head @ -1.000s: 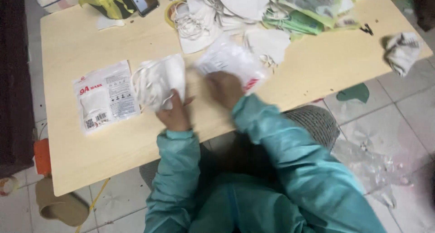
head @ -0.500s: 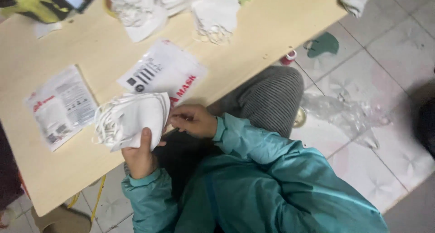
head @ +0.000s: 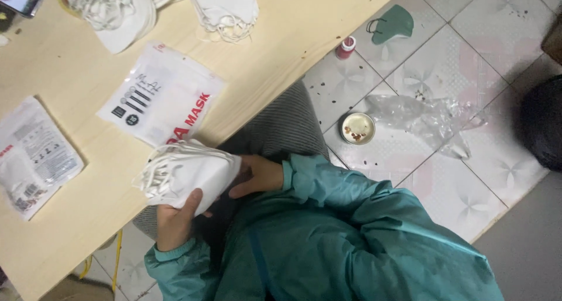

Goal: Folding and stacking white face masks on a wooden table

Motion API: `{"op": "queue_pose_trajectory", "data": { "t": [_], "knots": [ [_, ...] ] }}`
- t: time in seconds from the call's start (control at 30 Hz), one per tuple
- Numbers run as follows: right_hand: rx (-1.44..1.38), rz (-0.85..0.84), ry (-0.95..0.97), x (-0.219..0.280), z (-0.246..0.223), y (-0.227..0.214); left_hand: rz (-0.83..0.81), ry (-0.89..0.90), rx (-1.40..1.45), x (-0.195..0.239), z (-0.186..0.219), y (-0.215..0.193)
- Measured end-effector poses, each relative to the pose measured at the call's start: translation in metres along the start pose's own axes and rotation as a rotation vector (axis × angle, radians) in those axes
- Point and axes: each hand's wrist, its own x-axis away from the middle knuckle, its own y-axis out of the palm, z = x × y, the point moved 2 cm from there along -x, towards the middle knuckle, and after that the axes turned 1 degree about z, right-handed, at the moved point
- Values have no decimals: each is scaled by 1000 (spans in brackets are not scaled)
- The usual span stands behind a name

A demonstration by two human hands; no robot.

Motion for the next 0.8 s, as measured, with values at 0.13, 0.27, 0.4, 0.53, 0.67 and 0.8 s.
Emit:
{"op": "queue_pose_trajectory", "data": {
  "t": [0.13,0.27,0.4,0.53,0.67,0.8],
  "knots": [
    [142,-129,110,4,-11,-7,-233,-144,-129,3,-5,5],
    [-35,-148,105,18,5,-16,-279,-178,-223,6,3,13],
    [-75,-381,125,25,10,-35,-498,-134,-407,-2,3,17],
    [86,-144,-4,8,-17,-26,-537,-100,-641,-6,36,43],
    [253,21,-196,-10,-89,-29,-374,389,-507,-19,64,43],
    [93,423,-255,-15,-111,-65,-44,551,-385,-66,57,20]
  ]
}}
